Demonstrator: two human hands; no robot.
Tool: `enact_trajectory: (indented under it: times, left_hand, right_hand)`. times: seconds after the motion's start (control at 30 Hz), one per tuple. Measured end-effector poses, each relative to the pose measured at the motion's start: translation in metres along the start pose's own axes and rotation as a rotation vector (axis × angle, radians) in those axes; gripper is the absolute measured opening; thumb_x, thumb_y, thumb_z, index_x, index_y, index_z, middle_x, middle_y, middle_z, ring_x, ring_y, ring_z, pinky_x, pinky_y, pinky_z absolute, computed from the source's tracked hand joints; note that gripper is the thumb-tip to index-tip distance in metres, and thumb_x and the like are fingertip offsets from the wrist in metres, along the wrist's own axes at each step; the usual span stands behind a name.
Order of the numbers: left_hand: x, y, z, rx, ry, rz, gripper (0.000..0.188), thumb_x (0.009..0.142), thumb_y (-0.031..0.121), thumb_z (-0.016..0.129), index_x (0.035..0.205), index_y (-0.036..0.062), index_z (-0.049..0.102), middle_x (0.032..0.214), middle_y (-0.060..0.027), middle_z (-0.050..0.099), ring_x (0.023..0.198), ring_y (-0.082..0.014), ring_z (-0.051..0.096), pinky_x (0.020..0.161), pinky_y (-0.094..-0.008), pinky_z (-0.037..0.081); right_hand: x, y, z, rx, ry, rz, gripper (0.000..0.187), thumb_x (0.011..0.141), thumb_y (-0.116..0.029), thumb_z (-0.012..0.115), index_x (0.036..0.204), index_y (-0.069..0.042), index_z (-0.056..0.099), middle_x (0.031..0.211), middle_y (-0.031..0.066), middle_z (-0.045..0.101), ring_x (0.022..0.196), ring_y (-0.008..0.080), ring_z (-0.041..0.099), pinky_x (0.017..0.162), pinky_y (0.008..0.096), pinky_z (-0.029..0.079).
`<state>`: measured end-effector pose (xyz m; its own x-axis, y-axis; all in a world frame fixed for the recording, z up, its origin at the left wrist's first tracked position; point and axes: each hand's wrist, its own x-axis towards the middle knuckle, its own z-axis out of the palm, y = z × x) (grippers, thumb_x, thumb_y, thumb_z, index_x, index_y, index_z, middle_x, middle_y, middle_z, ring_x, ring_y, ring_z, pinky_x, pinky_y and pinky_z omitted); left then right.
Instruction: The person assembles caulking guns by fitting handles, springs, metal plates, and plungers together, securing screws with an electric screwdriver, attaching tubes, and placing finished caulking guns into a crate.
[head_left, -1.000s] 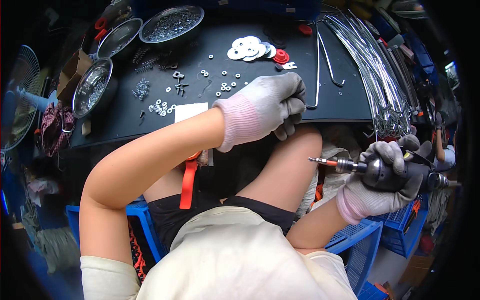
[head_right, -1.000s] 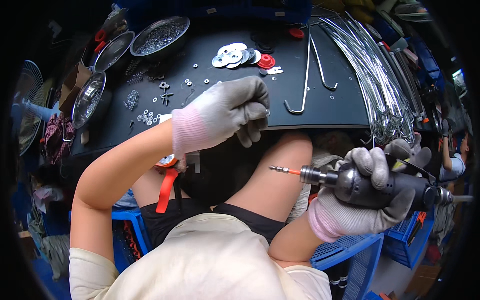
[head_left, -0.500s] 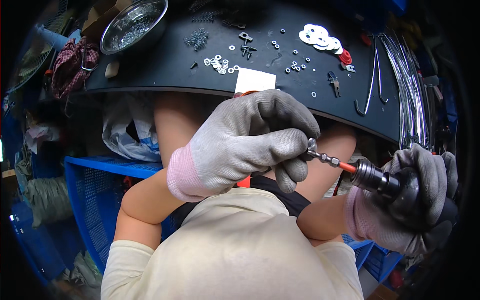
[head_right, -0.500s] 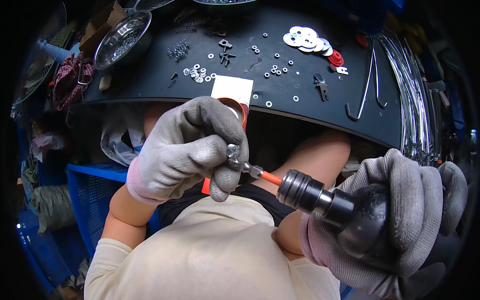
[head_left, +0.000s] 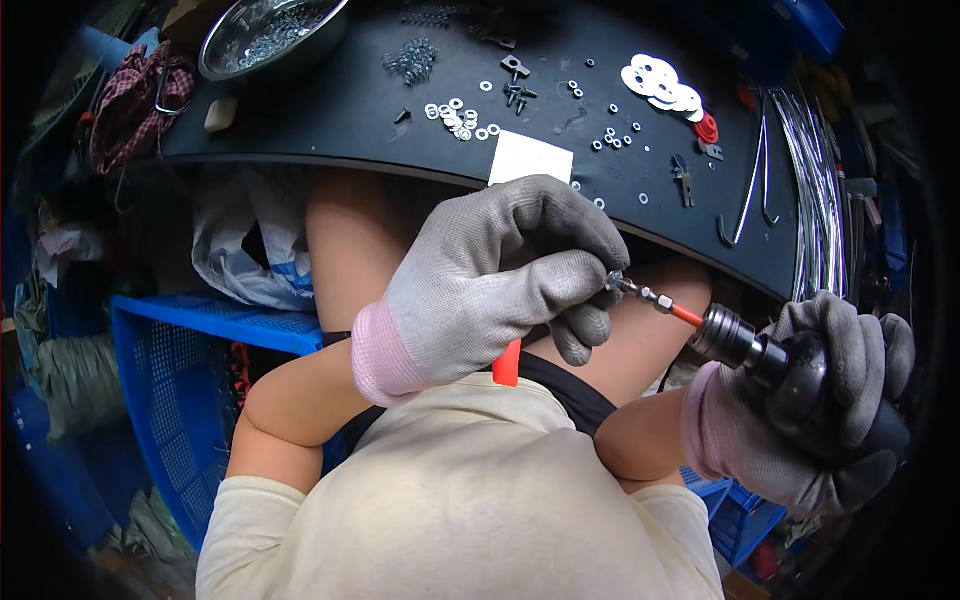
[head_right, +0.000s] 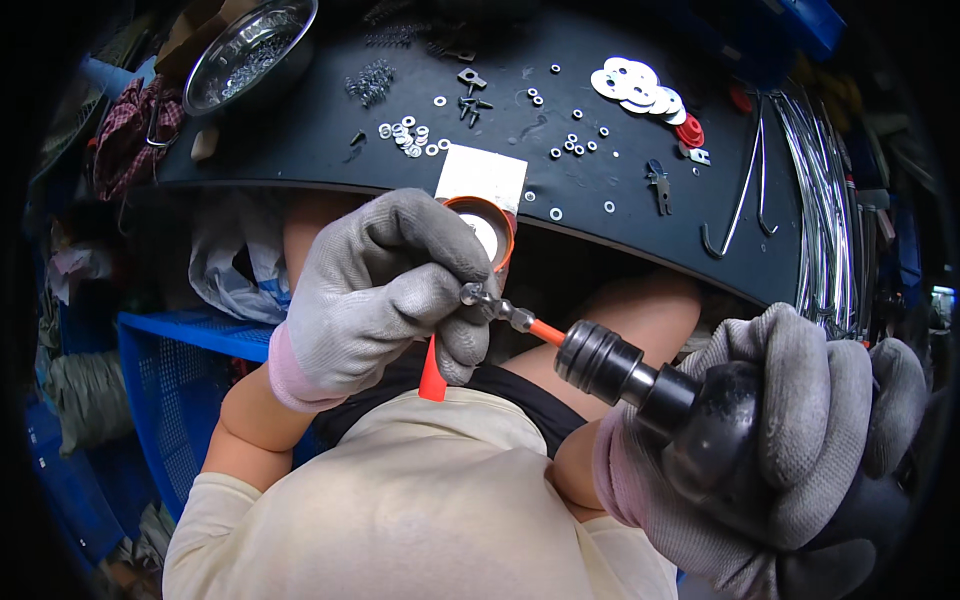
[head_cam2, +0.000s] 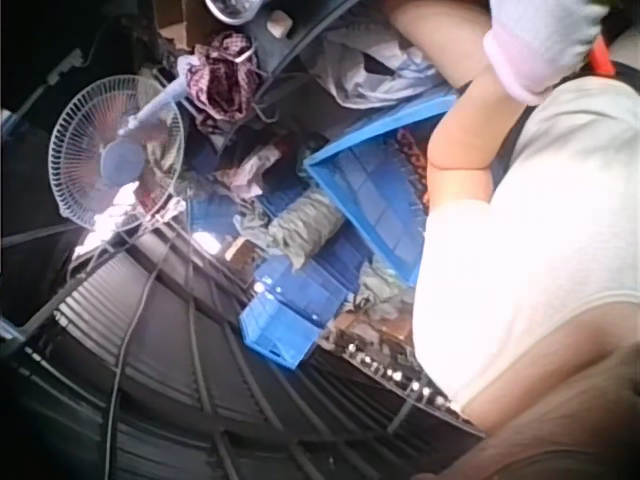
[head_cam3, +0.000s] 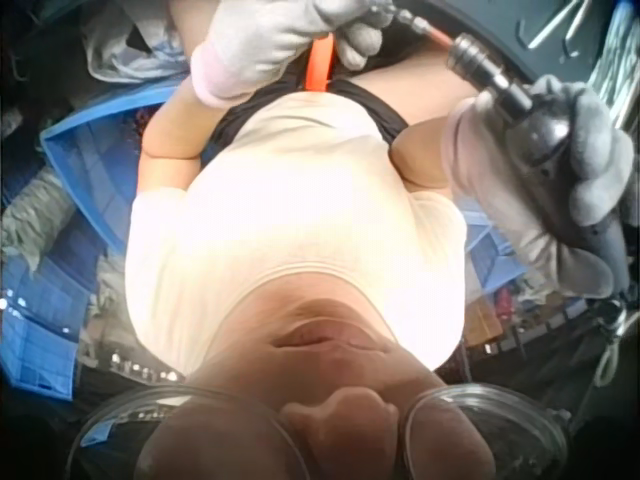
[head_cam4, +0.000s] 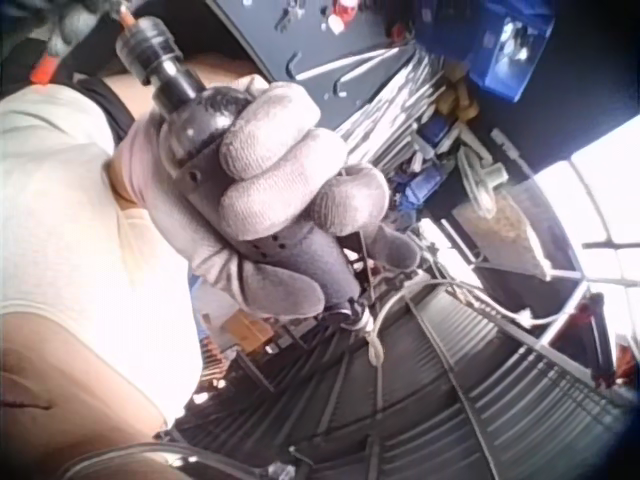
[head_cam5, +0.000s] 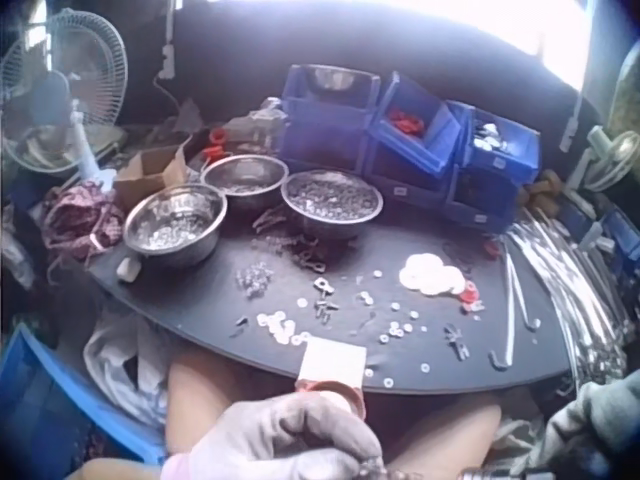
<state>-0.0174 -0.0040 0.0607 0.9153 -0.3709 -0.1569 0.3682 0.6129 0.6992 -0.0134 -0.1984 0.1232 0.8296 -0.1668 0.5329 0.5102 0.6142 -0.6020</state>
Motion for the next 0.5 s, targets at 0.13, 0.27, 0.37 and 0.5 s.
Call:
enact_trajectory:
  times: [0.13,0.27,0.37,0.5]
  left_hand:
    - [-0.001,-0.011,0.000,0.135,-0.017,0.245,0.012,0.088,0.001,0.061,0.098,-0.0016,0.055,0.085,-0.0130,0.064,0.069,-0.0167,0.066,0.062,-0.0286,0.057]
    - [0.004,-0.026,-0.006,0.392,-0.005,0.506,0.011,0.089,-0.002,0.059,0.099,-0.0011,0.056,0.087,-0.0136,0.064,0.076,-0.0182,0.067,0.066,-0.0292,0.057]
    - [0.015,-0.030,-0.020,0.553,-0.049,0.717,0.010,0.089,-0.002,0.059,0.099,-0.0005,0.056,0.090,-0.0159,0.064,0.077,-0.0181,0.067,0.065,-0.0297,0.057]
    - [0.031,-0.040,-0.044,1.330,0.214,0.994,0.090,0.062,0.057,0.079,0.130,0.0066,0.048,0.132,-0.0137,0.048,0.127,-0.0361,0.041,0.105,-0.0453,0.035]
  right_hand:
    - [0.000,-0.003,-0.015,0.012,-0.097,0.098,0.038,0.068,-0.019,0.067,0.091,-0.008,0.039,0.063,-0.0039,0.048,0.063,0.0104,0.049,0.068,0.0252,0.045]
    - [0.005,0.007,-0.014,0.077,-0.132,0.075,0.036,0.069,-0.019,0.067,0.091,-0.008,0.039,0.063,-0.0039,0.047,0.063,0.0101,0.049,0.069,0.0254,0.046]
    - [0.006,0.014,-0.013,0.295,-0.130,0.176,0.032,0.070,-0.018,0.065,0.089,-0.009,0.041,0.064,-0.0033,0.048,0.063,0.0099,0.050,0.070,0.0273,0.046]
    - [-0.008,0.031,-0.022,0.076,0.009,0.158,0.028,0.071,-0.017,0.064,0.090,-0.009,0.045,0.074,0.0033,0.048,0.066,0.0113,0.049,0.072,0.0314,0.046]
